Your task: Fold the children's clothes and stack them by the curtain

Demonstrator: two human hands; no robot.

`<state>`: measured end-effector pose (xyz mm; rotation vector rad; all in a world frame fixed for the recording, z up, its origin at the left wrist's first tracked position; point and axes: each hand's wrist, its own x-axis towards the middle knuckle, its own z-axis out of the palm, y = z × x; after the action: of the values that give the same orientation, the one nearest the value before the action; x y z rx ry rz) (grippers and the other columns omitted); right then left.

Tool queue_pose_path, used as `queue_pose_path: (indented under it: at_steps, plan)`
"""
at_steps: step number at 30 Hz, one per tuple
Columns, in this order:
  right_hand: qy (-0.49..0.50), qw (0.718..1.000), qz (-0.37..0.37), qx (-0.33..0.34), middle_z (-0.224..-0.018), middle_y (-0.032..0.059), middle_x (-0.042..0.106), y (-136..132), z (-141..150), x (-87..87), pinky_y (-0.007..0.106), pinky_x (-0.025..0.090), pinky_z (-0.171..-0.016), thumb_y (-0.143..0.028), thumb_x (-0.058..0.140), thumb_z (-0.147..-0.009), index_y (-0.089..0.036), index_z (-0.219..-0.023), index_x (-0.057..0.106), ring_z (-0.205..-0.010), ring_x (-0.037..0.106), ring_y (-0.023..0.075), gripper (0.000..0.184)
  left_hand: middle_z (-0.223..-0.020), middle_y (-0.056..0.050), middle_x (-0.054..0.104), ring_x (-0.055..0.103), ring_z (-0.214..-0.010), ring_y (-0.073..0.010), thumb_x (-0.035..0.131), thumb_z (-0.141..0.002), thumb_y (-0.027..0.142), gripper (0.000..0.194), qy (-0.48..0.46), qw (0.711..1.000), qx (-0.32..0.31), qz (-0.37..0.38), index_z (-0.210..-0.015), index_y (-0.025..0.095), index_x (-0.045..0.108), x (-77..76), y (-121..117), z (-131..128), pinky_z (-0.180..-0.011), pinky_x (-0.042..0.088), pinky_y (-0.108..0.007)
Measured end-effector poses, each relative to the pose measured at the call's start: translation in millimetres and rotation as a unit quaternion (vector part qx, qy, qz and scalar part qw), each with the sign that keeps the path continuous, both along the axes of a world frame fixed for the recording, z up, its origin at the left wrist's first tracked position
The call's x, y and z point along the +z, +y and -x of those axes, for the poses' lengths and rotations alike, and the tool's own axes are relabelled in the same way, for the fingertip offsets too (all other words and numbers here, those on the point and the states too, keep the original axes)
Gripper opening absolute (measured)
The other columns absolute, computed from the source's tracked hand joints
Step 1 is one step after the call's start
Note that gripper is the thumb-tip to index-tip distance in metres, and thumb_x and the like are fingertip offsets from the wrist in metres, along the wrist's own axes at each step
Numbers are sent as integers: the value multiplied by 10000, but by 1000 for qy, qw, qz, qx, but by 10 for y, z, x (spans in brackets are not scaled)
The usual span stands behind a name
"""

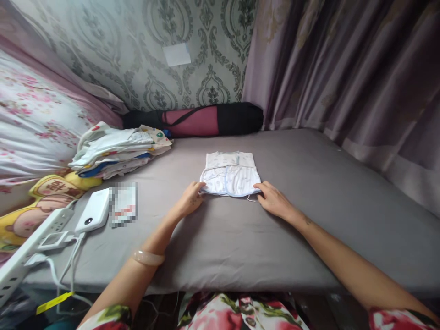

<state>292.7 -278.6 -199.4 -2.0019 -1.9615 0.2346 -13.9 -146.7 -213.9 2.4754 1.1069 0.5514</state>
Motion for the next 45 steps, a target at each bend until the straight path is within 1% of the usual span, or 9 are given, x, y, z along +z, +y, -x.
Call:
queue_pose_path:
  at_steps: [5, 9, 11, 15, 18, 22, 27, 34, 45]
  plan:
    - [-125, 990, -66, 11, -1149, 126, 590, 36, 43, 58, 351, 460, -820, -226, 519, -904, -191, -1097, 650, -984, 594, 254, 236, -1013, -86, 545, 545, -932, -221, 500, -801, 136, 353, 42, 993, -20, -107, -1130, 202, 608, 7, 54, 6, -844, 487, -359]
    - [-178, 964, -140, 136, -1465, 142, 432, 117, -13, 37, 467, 329, -1081, -72, 456, -892, -180, -1303, 559, -1352, 379, 300, 438, -1313, -145, 514, 478, -1193, -283, 467, -832, 93, 429, 82, 978, -92, -169, -1233, 185, 586, 130, 94, -4, -1005, 416, -446]
    - [-168, 954, -123, 215, -1510, 89, 401, 159, -51, -15, 456, 294, -1127, -2, 381, -888, -213, -1370, 505, -1407, 317, 252, 541, -1384, -116, 513, 436, -1291, -276, 416, -892, 112, 420, 92, 971, -154, -160, -1268, 215, 572, 157, 126, -10, -1058, 374, -462]
    - [-101, 954, -57, 278, -1443, 59, 500, 229, -108, -89, 415, 362, -1104, -18, 349, -908, -234, -1361, 527, -1338, 441, 210, 532, -1255, -82, 641, 555, -1203, -209, 369, -975, 227, 345, 54, 969, -223, -89, -1218, 233, 614, 165, 206, -27, -1060, 389, -400]
    - [-17, 960, -45, 277, -1349, 70, 590, 307, -140, -25, 365, 434, -1038, -43, 364, -904, -224, -1315, 571, -1240, 542, 195, 494, -1056, -69, 714, 660, -926, -180, 427, -960, 316, 311, -2, 984, -180, -4, -1123, 205, 667, 222, 267, -55, -869, 496, -303]
    - [65, 965, -61, 246, -1198, 70, 670, 487, -177, 144, 316, 498, -921, -92, 370, -924, -226, -1282, 589, -1080, 630, 179, 441, -858, -18, 713, 593, -629, -124, 475, -920, 399, 334, -52, 989, -100, 99, -1057, 178, 685, 348, 377, -136, -615, 471, -220]
    - [76, 972, -106, 195, -1175, 76, 662, 788, -239, 229, 313, 488, -921, -133, 362, -948, -224, -1261, 603, -1080, 623, 188, 406, -878, -30, 711, 612, -735, -154, 494, -892, 398, 330, -125, 987, -48, 93, -1031, 172, 690, 340, 617, -332, -676, 467, -228]
    - [43, 983, -118, 136, -1124, 73, 660, 1293, -399, 139, 307, 487, -902, -117, 391, -914, -235, -1245, 631, -1036, 627, 197, 426, -856, -44, 708, 628, -746, -172, 482, -853, 297, 310, -154, 986, 26, 60, -1050, 156, 676, 205, 996, -669, -682, 474, -240]
    - [-76, 996, -1, 35, -1100, 53, 629, 1895, -591, 46, 268, 465, -758, -207, 354, -958, -330, -1326, 568, -959, 626, 199, 443, -974, -90, 717, 635, -890, -208, 466, -837, 172, 281, -94, 993, 73, 12, -1027, 161, 672, -29, 1608, -1076, -856, 480, -324]
